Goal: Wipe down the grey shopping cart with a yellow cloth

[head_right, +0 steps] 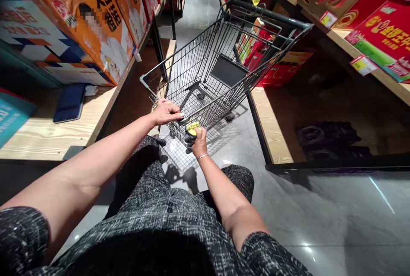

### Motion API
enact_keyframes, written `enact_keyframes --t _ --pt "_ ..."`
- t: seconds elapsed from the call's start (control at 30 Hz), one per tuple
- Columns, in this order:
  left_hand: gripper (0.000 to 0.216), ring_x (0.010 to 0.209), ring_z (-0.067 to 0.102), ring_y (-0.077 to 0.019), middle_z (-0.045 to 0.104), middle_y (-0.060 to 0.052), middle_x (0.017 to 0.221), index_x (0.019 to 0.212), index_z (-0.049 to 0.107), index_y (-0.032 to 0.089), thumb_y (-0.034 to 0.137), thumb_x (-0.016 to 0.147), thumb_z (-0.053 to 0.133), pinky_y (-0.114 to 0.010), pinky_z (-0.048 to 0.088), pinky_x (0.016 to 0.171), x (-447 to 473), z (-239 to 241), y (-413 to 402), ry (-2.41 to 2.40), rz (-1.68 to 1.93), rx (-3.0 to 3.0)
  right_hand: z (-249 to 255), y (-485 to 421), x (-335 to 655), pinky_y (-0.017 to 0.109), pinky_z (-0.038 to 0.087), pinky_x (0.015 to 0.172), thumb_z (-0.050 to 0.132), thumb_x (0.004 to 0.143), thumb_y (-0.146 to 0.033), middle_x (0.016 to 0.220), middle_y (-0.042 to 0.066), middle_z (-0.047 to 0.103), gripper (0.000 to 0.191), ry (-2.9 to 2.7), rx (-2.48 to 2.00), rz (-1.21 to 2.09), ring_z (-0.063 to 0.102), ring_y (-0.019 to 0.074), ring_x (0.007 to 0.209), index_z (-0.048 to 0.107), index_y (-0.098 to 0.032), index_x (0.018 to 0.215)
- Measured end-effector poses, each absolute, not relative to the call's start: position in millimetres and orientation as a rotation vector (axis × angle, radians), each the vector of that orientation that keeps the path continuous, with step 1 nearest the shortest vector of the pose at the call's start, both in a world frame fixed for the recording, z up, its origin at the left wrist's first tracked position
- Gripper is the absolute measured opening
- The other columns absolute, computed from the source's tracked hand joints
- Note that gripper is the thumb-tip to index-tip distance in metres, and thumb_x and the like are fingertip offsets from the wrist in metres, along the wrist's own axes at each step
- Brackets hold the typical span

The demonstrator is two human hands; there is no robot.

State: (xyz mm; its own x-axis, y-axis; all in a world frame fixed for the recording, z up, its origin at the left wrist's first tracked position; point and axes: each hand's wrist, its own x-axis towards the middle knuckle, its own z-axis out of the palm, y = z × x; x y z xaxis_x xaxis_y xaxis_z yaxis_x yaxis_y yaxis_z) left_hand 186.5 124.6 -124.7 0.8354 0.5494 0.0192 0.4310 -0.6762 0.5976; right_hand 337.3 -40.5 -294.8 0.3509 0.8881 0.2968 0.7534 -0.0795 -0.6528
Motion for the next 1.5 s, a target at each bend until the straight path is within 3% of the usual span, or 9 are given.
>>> enact_keyframes --t 0.17,0.37,0.53,0.7,0.8,0.93,1.07,1.3,1.5 --pt "0.061 0.088 0.052 -0.0187 0.059 0.003 0.067 0.055 0.048 0.017 0.071 0.080 0.062 -0.047 0.016 0.110 180 -125 131 0.722 0.260 2.386 -318 -56 326 0.038 0.054 0.100 0.051 0.064 0.007 0.118 0.010 0.058 0.067 -1.611 -1.933 0.533 0.059 0.0229 0.111 0.067 -0.021 0.122" --pt "0.051 0.089 0.055 -0.0195 0.060 0.002 0.064 0.056 0.052 0.018 0.059 0.085 0.056 -0.049 0.019 0.111 170 -125 138 0.686 0.223 2.459 -243 -43 362 0.040 0.051 0.107 0.057 0.078 -0.001 0.129 0.010 0.058 0.054 -1.677 -1.714 0.230 0.056 0.0236 0.122 0.068 -0.024 0.126" --pt "0.033 0.123 0.051 -0.0305 0.075 -0.005 0.103 0.083 0.072 0.022 0.044 0.091 0.049 -0.055 0.020 0.114 171 -121 119 0.661 0.221 2.645 -175 -36 364 0.043 0.051 0.108 0.061 0.093 -0.017 0.133 0.007 0.060 0.038 -1.780 -1.431 -0.162 0.056 0.0236 0.126 0.067 -0.032 0.127" --pt "0.037 0.108 0.059 -0.0270 0.072 -0.010 0.100 0.097 0.070 0.018 0.031 0.097 0.036 -0.051 0.032 0.112 171 -113 89 0.632 0.076 2.751 -157 -20 369 0.042 0.050 0.109 0.052 0.103 -0.031 0.126 0.005 0.068 0.027 -1.908 -1.432 -0.118 0.060 0.0219 0.123 0.071 -0.032 0.121" --pt "0.034 0.111 0.058 -0.0283 0.071 -0.011 0.105 0.102 0.068 0.017 0.034 0.096 0.040 -0.053 0.028 0.119 168 -107 82 0.652 0.011 2.743 -151 -12 408 0.042 0.050 0.104 0.046 0.104 -0.041 0.122 0.005 0.071 0.033 -1.779 -1.628 -0.037 0.063 0.0223 0.114 0.070 -0.028 0.125" --pt "0.043 0.121 0.055 -0.0312 0.072 -0.011 0.112 0.107 0.069 0.017 0.051 0.097 0.045 -0.056 0.015 0.126 168 -106 82 0.709 -0.019 2.652 -132 -7 494 0.048 0.044 0.104 0.051 0.096 -0.028 0.132 0.012 0.066 0.037 -1.605 -1.976 -0.268 0.058 0.0286 0.117 0.068 -0.023 0.129" --pt "0.048 0.123 0.053 -0.0296 0.074 -0.007 0.112 0.112 0.072 0.023 0.055 0.102 0.037 -0.060 0.010 0.127 171 -113 85 0.711 0.080 2.562 -117 0 540 0.044 0.043 0.096 0.051 0.084 -0.016 0.127 0.013 0.063 0.047 -1.534 -2.134 -0.417 0.057 0.0271 0.105 0.066 -0.021 0.129" --pt "0.044 0.115 0.055 -0.0268 0.071 -0.006 0.099 0.098 0.074 0.023 0.051 0.102 0.041 -0.061 0.011 0.125 161 -126 97 0.612 0.194 2.588 -119 0 435 0.035 0.044 0.086 0.051 0.082 -0.006 0.114 0.011 0.064 0.052 -1.832 -2.029 -0.303 0.056 0.0241 0.097 0.067 -0.023 0.128" --pt "0.043 0.122 0.052 -0.0283 0.070 -0.009 0.118 0.109 0.074 0.021 0.048 0.103 0.040 -0.063 0.009 0.125 155 -128 107 0.550 0.178 2.641 -110 -6 391 0.034 0.046 0.088 0.055 0.079 -0.002 0.118 0.009 0.064 0.056 -2.005 -1.858 -0.152 0.058 0.0226 0.100 0.066 -0.024 0.130"
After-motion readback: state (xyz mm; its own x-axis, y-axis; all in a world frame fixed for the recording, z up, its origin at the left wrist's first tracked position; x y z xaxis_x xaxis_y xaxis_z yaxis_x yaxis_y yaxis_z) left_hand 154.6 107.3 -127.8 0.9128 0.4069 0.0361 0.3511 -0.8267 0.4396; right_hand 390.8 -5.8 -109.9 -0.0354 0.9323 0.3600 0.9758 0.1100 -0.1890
